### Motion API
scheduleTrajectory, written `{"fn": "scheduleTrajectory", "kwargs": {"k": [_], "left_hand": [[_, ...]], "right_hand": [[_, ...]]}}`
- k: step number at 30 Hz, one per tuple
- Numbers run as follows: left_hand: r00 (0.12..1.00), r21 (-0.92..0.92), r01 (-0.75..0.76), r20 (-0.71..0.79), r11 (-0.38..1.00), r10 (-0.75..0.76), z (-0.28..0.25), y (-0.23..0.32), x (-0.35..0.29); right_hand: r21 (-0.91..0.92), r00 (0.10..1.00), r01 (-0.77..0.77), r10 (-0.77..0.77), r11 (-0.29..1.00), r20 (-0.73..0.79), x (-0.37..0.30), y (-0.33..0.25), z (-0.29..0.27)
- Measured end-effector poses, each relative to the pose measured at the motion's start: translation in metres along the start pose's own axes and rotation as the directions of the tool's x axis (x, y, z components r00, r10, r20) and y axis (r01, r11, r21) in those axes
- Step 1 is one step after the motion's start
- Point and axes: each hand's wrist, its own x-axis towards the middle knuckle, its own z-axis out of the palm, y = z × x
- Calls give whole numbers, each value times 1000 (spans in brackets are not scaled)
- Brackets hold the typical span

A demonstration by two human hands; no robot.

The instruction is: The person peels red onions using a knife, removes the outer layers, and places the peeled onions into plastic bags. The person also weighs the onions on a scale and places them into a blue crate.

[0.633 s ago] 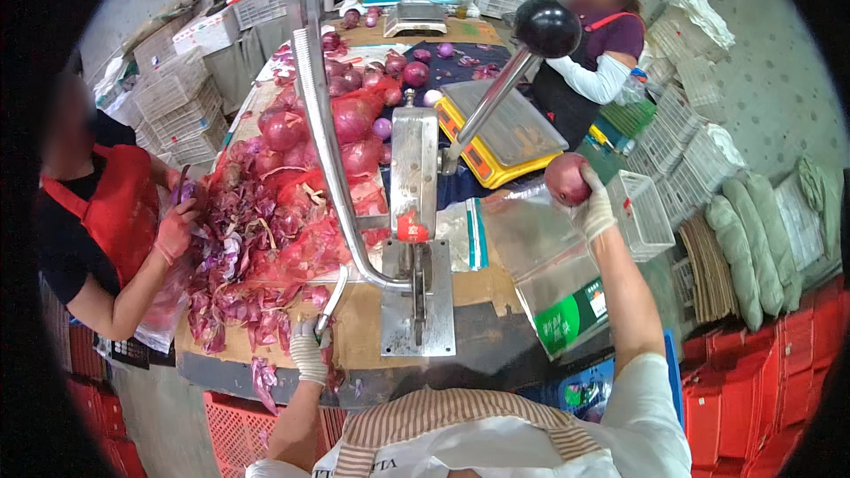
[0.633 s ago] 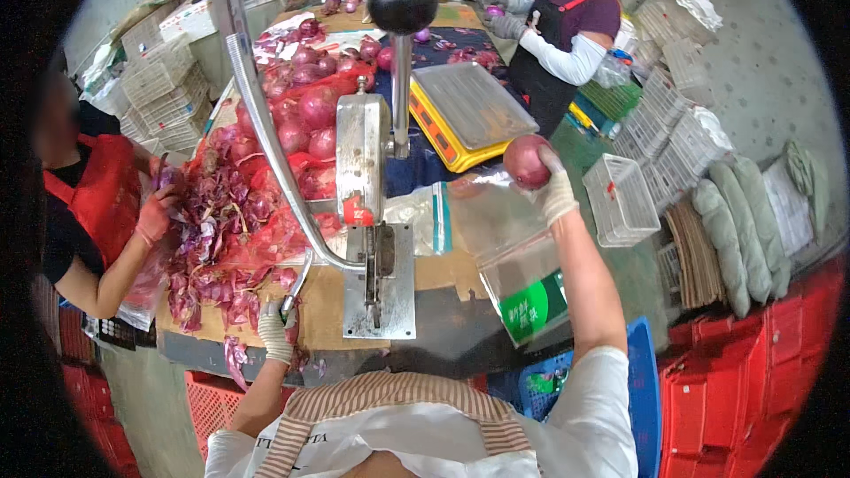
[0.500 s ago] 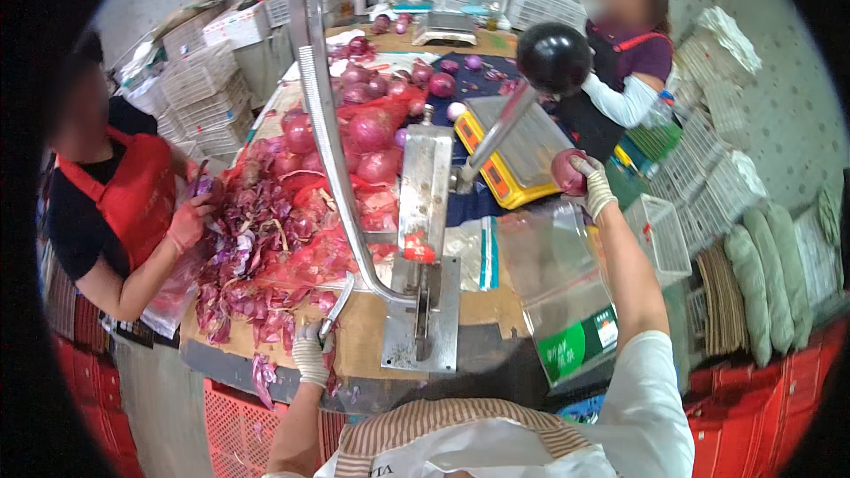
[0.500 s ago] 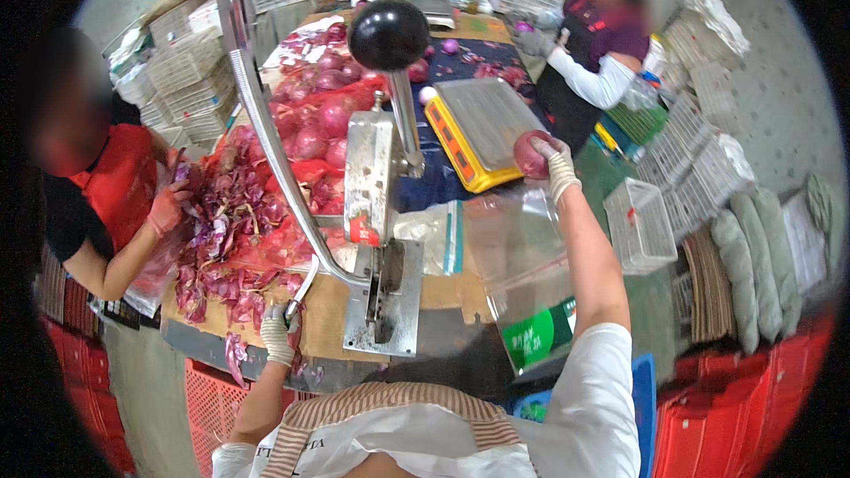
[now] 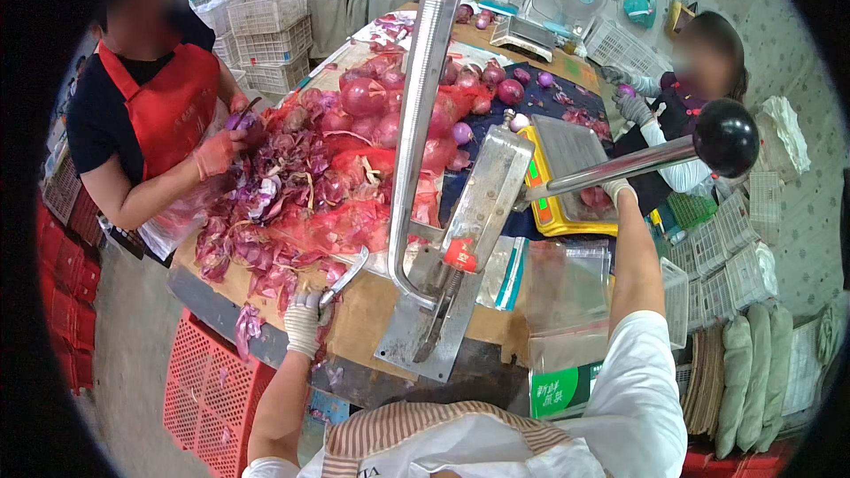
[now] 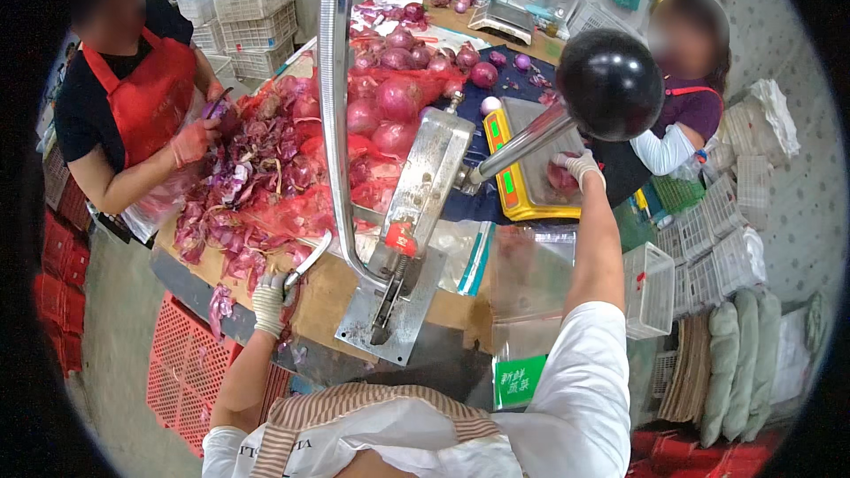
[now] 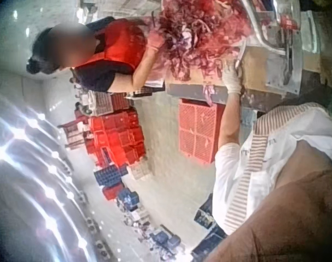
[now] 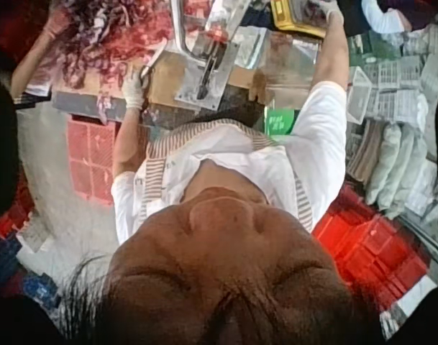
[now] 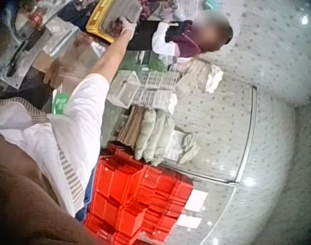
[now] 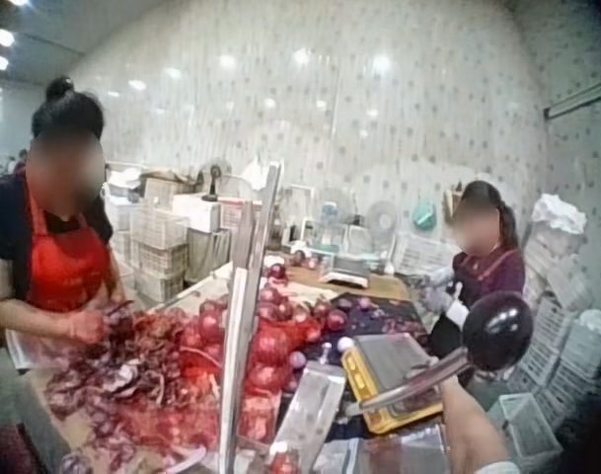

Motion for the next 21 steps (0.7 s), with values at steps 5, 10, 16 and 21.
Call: {"fn": "scheduleTrajectory", "kwargs": {"k": [5,10,16,21], "left_hand": [[1000,17,10,-15,1000,-10,-6,-9,-11],[1000,-2,-1,-3,1000,1,-7,-1,-1],[1000,19,4,-12,1000,-4,-8,-3,-2],[1000,-18,0,9,1000,0,0,-1,3]], "right_hand": [[-184,980,-191,178,964,-85,-62,-87,0],[-143,976,-209,197,967,-92,-98,-104,-18],[-35,995,-102,102,994,14,-101,-88,-9],[-65,986,-60,49,996,-160,-67,-11,-7]]}}
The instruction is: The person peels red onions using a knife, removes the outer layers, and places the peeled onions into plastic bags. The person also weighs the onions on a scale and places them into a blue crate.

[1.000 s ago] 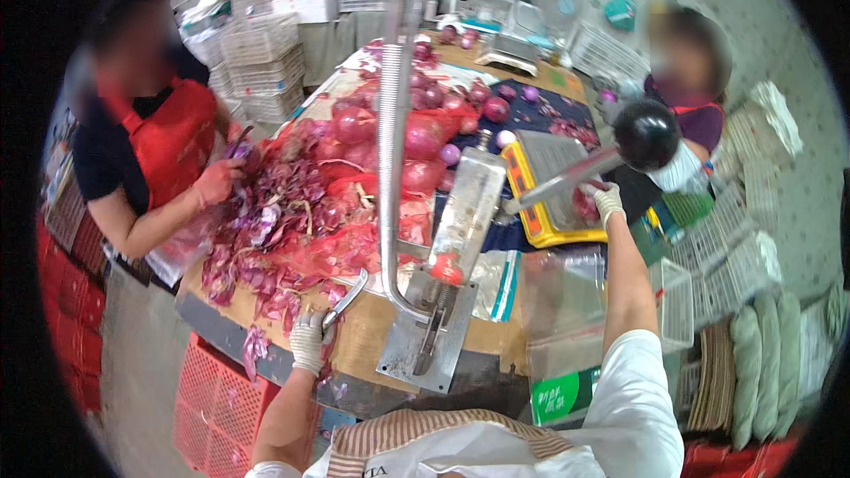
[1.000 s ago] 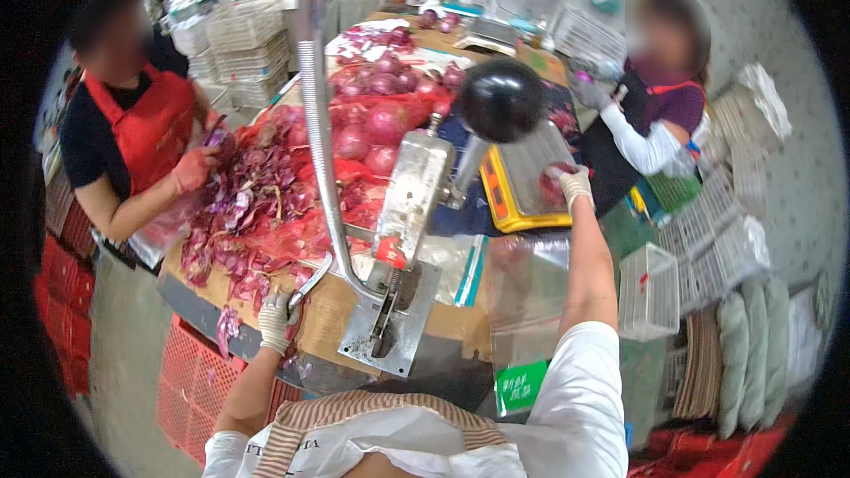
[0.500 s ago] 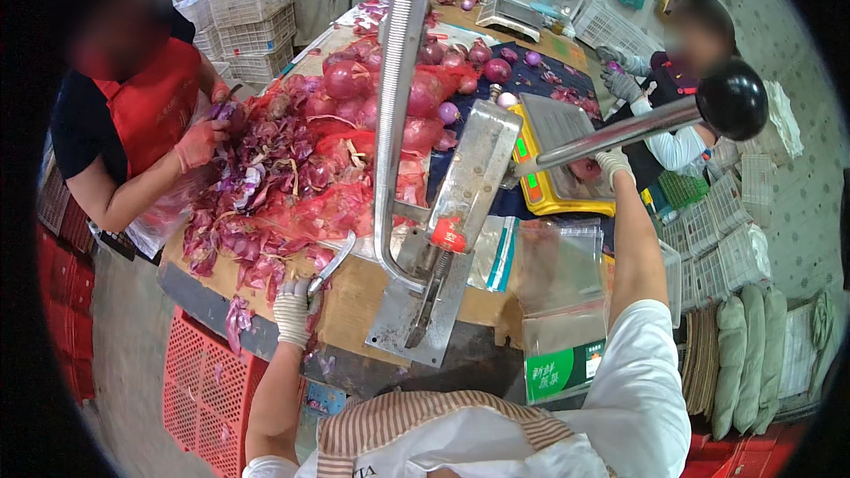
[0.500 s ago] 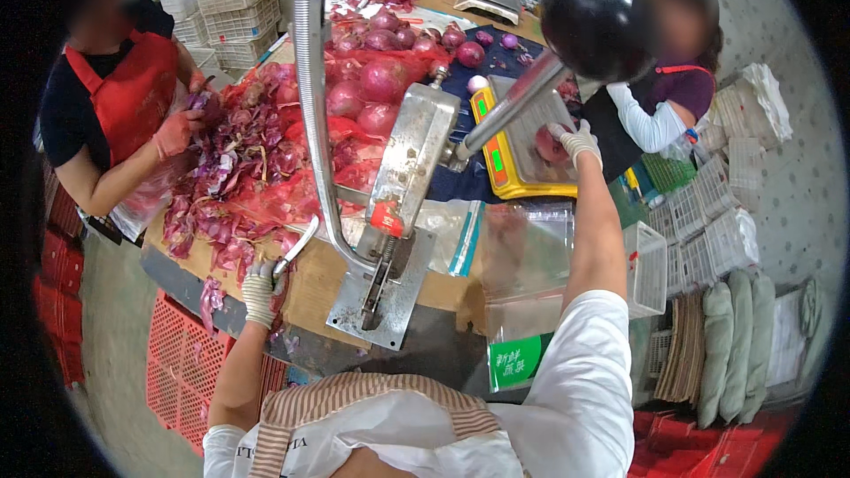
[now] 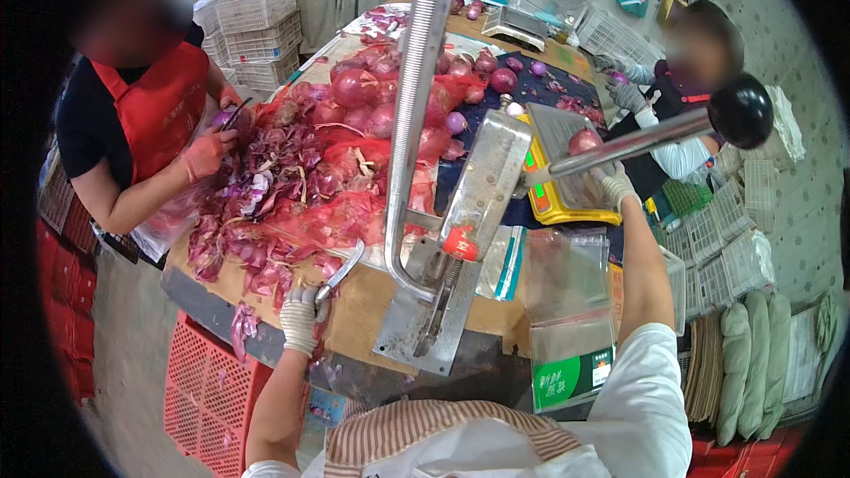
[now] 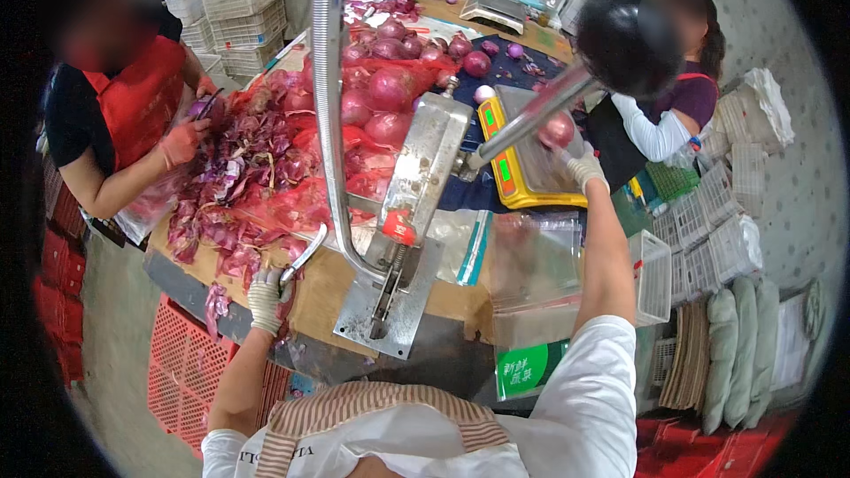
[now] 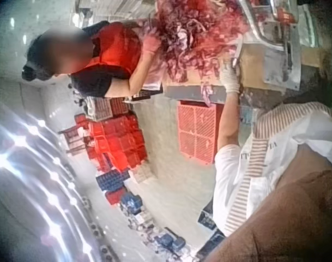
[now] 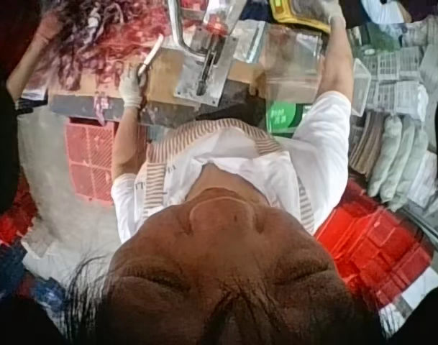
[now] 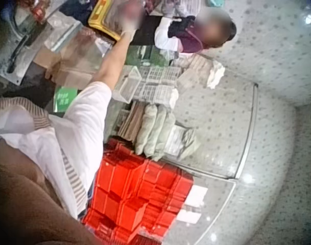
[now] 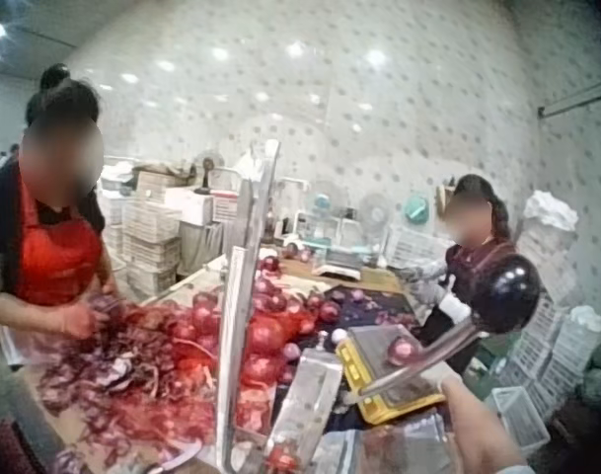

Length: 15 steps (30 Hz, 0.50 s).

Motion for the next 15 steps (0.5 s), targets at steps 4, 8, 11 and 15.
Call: {"fn": "scheduleTrajectory", "kwargs": {"k": [4,8,11,15], "left_hand": [[1000,-22,19,-21,1000,-20,-10,-1,-5],[1000,-16,2,-25,1000,-2,-1,-9,-8],[1000,-34,1,-7,999,-1,-11,1,-3],[1000,-33,-4,-6,999,4,-6,-6,-7]], "right_hand": [[-130,997,14,-24,991,-72,-50,-45,7],[99,895,296,-240,950,-375,-87,-39,29],[-38,823,275,-256,961,-506,-127,-36,57],[-18,778,331,-284,943,-560,-176,-34,94]]}}
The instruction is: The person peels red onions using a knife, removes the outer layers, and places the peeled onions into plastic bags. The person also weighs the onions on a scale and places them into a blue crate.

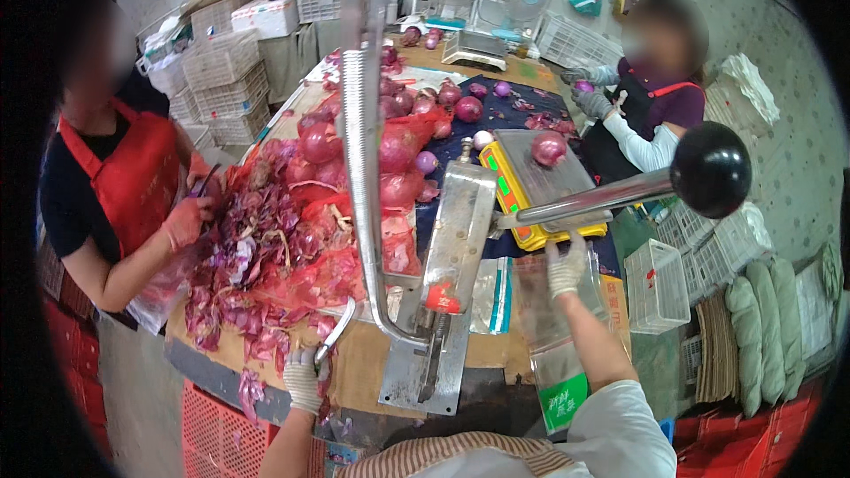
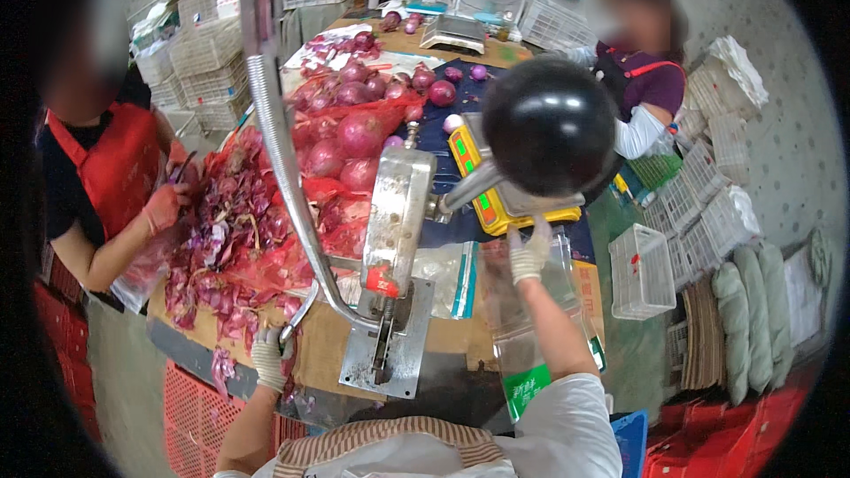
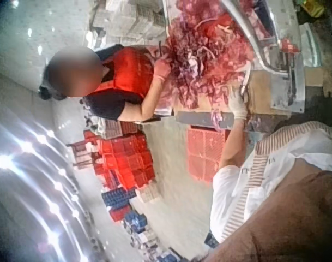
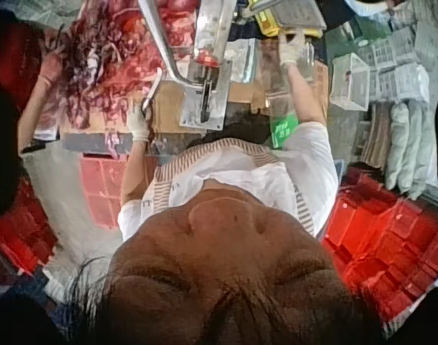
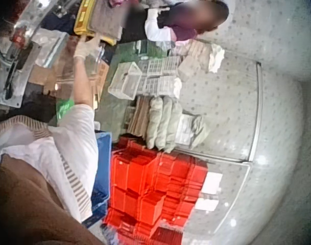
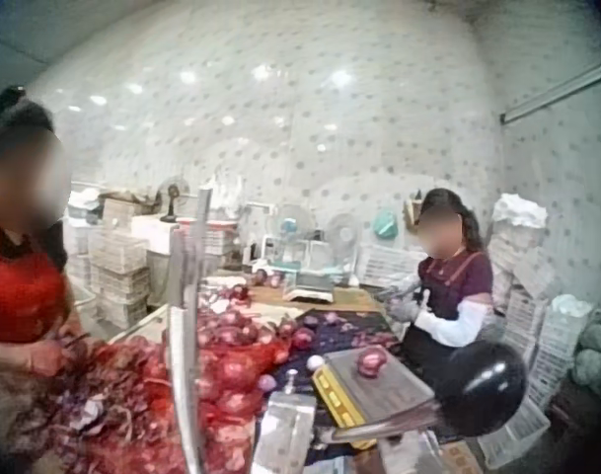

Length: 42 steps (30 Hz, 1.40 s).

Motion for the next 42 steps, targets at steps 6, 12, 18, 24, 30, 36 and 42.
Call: {"fn": "scheduleTrajectory", "kwargs": {"k": [6,12,18,24,30,36,42], "left_hand": [[1000,-14,-12,25,1000,12,-7,6,6],[1000,-7,-22,11,1000,22,-5,6,6],[999,23,-35,4,999,35,-3,3,4],[999,30,-43,-24,999,44,3,-4,0],[999,25,-34,-18,999,35,0,0,3],[999,25,-31,-28,999,32,-2,3,5],[999,11,-40,-27,999,40,-3,4,6]], "right_hand": [[81,984,-172,166,982,67,-60,9,-1],[-36,961,-207,211,978,181,-88,25,-3],[-65,954,-228,236,971,182,-100,34,5],[-65,949,-236,245,969,198,-95,24,1],[-78,974,-157,167,985,152,-101,38,8],[-60,957,-221,228,974,179,-97,24,3],[-83,965,-183,195,980,175,-98,27,5]]}}
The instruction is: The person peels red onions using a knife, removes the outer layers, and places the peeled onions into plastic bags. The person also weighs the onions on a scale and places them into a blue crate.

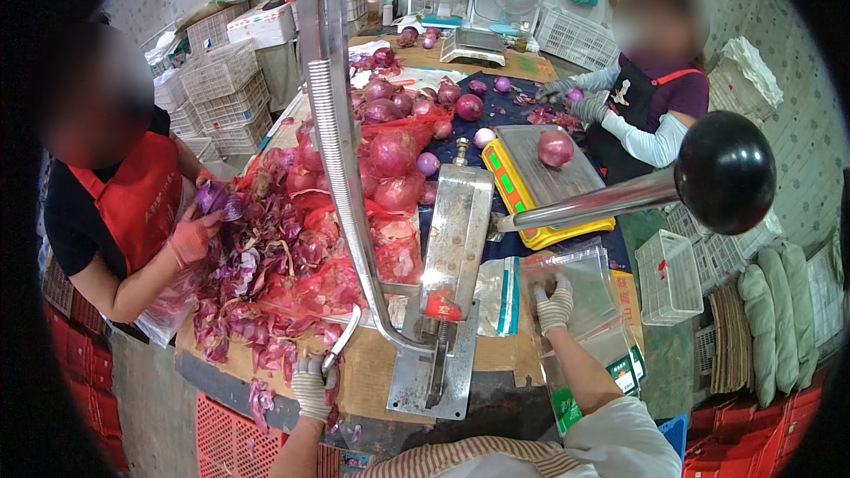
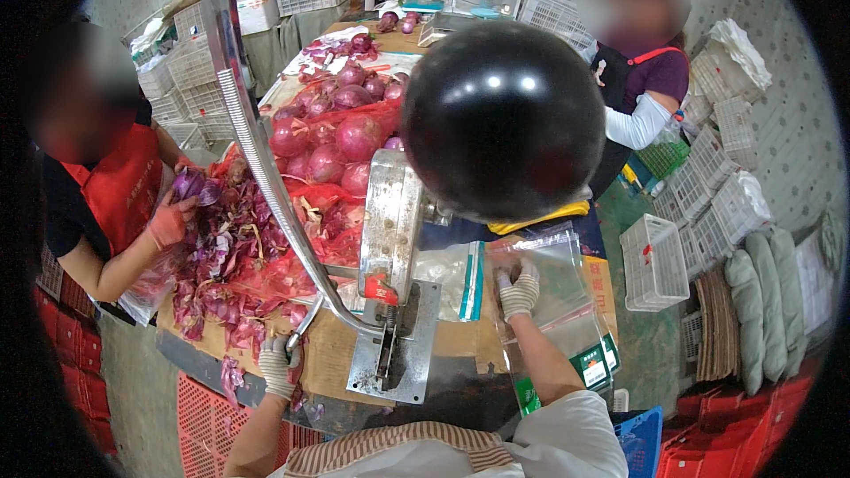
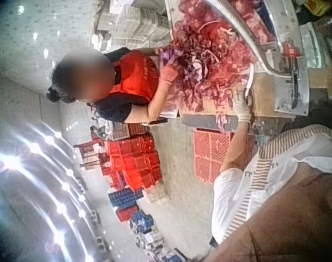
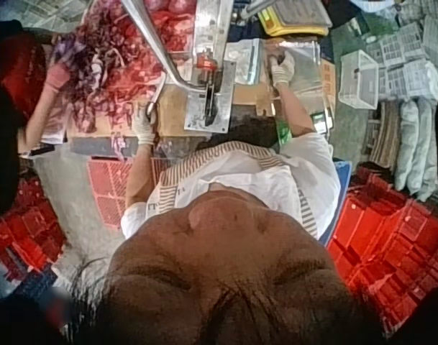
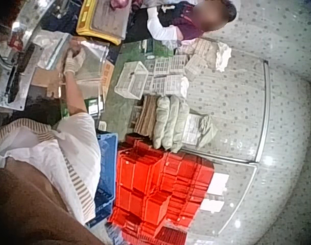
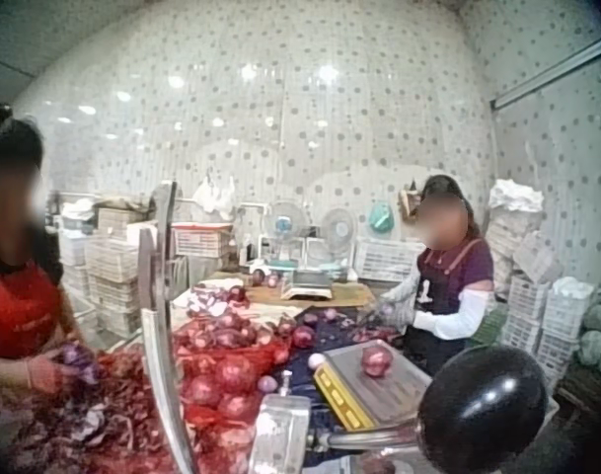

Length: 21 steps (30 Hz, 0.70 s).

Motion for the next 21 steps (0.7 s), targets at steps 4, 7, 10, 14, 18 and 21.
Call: {"fn": "scheduleTrajectory", "kwargs": {"k": [4,7,10,14,18,21], "left_hand": [[1000,8,20,17,1000,-20,4,-6,-4],[999,-14,19,41,1000,-19,2,-4,-2],[998,-51,5,57,999,-2,0,-3,-1],[997,-58,13,78,998,-9,-7,3,2],[994,-85,-2,105,996,11,-7,-1,1],[994,-108,15,113,994,-3,-9,-1,2]], "right_hand": [[80,998,-52,48,995,47,2,-15,-6],[60,999,-19,16,998,51,2,-13,-7],[31,997,-21,18,999,78,4,-12,-7],[-69,996,74,-71,995,45,2,-13,-6],[-113,995,60,-50,992,91,4,-17,-9],[-108,989,13,4,994,150,3,-30,-13]]}}
